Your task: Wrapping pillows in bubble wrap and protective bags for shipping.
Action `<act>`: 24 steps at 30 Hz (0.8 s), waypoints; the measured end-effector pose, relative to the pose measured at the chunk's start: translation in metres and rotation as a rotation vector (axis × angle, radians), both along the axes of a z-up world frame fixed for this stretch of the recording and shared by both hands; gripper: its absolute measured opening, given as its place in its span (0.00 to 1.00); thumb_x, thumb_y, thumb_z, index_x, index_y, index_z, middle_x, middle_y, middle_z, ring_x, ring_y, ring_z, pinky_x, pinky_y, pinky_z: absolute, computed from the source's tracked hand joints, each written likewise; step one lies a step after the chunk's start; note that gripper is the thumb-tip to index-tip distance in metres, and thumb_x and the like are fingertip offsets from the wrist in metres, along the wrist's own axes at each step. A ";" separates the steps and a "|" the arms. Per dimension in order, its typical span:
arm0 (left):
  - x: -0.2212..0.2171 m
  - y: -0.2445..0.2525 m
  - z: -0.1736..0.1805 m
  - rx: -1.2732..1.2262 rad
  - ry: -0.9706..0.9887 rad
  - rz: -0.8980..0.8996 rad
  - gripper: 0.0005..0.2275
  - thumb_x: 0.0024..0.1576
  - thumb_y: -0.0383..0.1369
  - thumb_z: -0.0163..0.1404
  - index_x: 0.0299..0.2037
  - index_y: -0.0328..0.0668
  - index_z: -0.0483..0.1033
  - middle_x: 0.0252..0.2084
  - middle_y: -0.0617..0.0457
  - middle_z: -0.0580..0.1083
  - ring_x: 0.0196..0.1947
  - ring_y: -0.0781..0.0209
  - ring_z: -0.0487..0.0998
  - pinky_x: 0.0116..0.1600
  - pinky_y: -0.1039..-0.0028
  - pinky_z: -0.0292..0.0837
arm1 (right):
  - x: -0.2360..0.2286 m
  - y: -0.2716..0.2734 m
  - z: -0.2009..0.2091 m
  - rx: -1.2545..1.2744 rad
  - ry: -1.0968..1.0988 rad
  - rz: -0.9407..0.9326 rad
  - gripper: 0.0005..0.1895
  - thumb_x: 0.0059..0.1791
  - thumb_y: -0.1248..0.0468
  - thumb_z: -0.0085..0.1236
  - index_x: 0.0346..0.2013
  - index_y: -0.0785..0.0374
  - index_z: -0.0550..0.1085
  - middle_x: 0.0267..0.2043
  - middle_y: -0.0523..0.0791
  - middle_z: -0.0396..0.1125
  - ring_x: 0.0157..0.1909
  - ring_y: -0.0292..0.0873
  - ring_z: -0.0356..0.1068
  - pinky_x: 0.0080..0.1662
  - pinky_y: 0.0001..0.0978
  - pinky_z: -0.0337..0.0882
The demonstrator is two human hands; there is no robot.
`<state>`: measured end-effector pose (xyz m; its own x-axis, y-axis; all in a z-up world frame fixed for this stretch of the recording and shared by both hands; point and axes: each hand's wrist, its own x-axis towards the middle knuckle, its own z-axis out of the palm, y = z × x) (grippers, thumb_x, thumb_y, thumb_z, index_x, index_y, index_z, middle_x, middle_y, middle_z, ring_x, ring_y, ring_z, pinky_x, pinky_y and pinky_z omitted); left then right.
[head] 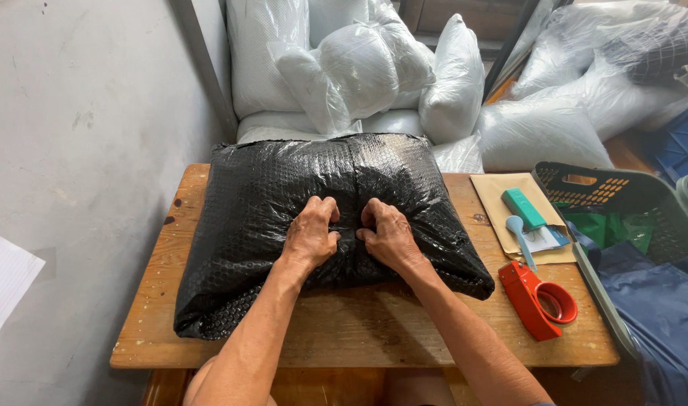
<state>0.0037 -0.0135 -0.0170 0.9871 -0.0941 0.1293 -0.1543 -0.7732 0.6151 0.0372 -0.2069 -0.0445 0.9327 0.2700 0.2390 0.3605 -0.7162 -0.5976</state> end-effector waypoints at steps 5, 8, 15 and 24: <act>0.004 0.003 -0.007 -0.011 0.018 -0.020 0.16 0.48 0.31 0.63 0.42 0.52 0.69 0.45 0.51 0.70 0.49 0.43 0.80 0.51 0.53 0.79 | -0.013 0.002 0.012 -0.005 -0.018 0.018 0.21 0.39 0.54 0.72 0.36 0.53 0.68 0.34 0.43 0.68 0.43 0.50 0.71 0.47 0.44 0.71; -0.004 -0.001 0.004 0.025 0.003 -0.030 0.18 0.47 0.32 0.65 0.43 0.50 0.69 0.45 0.51 0.69 0.49 0.44 0.79 0.51 0.53 0.79 | -0.010 0.007 0.003 -0.121 -0.095 0.022 0.22 0.40 0.53 0.72 0.37 0.50 0.66 0.35 0.40 0.65 0.45 0.49 0.68 0.47 0.43 0.70; 0.002 0.003 -0.012 -0.019 0.041 -0.057 0.19 0.47 0.25 0.61 0.46 0.47 0.68 0.49 0.47 0.67 0.54 0.38 0.76 0.54 0.49 0.78 | -0.022 0.000 0.017 -0.064 0.056 0.070 0.30 0.35 0.50 0.75 0.42 0.51 0.66 0.40 0.42 0.64 0.51 0.50 0.66 0.52 0.45 0.67; -0.005 0.001 -0.007 0.023 0.005 -0.076 0.19 0.47 0.27 0.61 0.45 0.48 0.68 0.48 0.48 0.67 0.51 0.41 0.78 0.52 0.51 0.79 | -0.016 -0.002 0.002 -0.099 -0.007 0.065 0.24 0.40 0.58 0.70 0.44 0.50 0.67 0.40 0.41 0.64 0.51 0.49 0.67 0.52 0.43 0.68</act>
